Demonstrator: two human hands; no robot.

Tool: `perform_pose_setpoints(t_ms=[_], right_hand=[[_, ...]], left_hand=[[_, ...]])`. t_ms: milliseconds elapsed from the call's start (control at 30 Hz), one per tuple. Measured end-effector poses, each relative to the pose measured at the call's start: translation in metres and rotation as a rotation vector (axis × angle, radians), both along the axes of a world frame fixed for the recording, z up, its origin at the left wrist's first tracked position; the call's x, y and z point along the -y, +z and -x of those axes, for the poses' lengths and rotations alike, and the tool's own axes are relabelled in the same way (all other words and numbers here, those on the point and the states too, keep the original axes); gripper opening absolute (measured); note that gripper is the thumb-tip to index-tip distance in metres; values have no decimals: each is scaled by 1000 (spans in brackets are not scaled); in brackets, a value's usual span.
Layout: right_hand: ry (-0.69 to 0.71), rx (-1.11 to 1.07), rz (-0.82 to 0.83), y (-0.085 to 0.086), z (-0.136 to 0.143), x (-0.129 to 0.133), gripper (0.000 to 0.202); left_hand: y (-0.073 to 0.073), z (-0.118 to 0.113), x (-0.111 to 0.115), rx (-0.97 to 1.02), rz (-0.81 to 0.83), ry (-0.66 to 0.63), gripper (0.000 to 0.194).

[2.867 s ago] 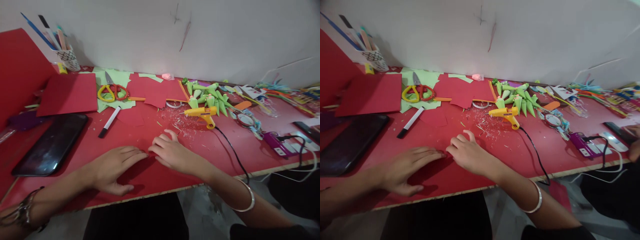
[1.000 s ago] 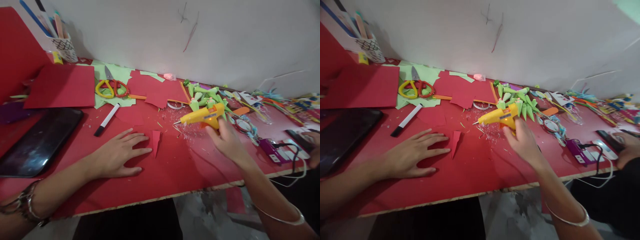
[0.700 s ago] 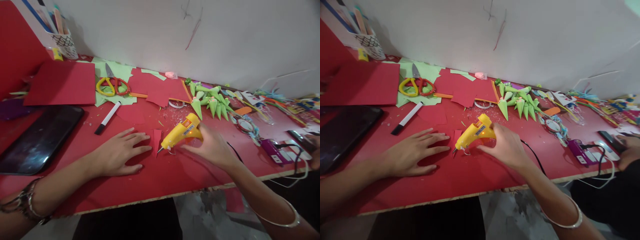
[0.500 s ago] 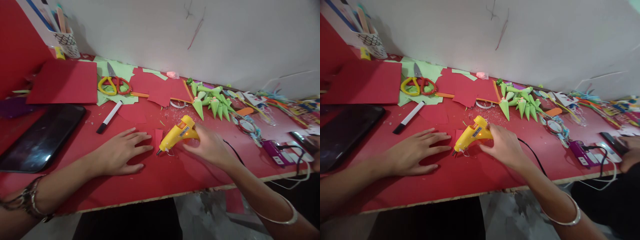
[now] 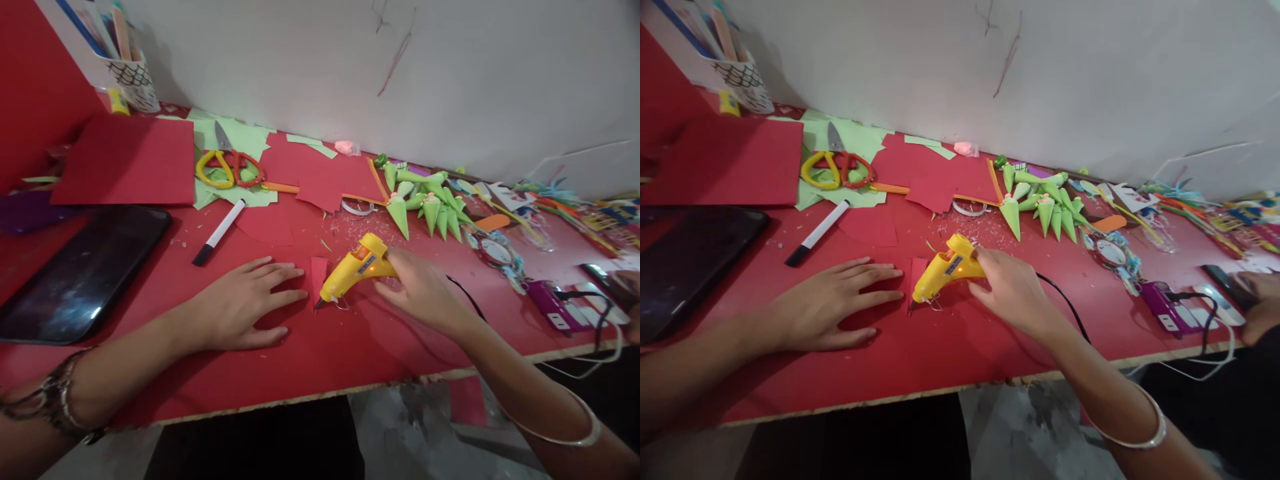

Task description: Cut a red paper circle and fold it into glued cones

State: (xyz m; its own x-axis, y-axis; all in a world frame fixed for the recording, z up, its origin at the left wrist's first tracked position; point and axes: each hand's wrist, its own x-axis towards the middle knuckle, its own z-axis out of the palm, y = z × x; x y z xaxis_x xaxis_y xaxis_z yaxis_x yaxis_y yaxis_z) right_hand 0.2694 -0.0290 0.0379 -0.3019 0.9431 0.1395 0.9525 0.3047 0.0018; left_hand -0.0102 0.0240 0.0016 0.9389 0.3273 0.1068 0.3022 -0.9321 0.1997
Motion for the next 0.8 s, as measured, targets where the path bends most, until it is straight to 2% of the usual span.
perform_pose_setpoints(t_ms=[800], right_hand=[[-79, 72, -49, -1, -11, -9, 15]], left_hand=[[-1, 0, 0, 3, 9, -2, 45]])
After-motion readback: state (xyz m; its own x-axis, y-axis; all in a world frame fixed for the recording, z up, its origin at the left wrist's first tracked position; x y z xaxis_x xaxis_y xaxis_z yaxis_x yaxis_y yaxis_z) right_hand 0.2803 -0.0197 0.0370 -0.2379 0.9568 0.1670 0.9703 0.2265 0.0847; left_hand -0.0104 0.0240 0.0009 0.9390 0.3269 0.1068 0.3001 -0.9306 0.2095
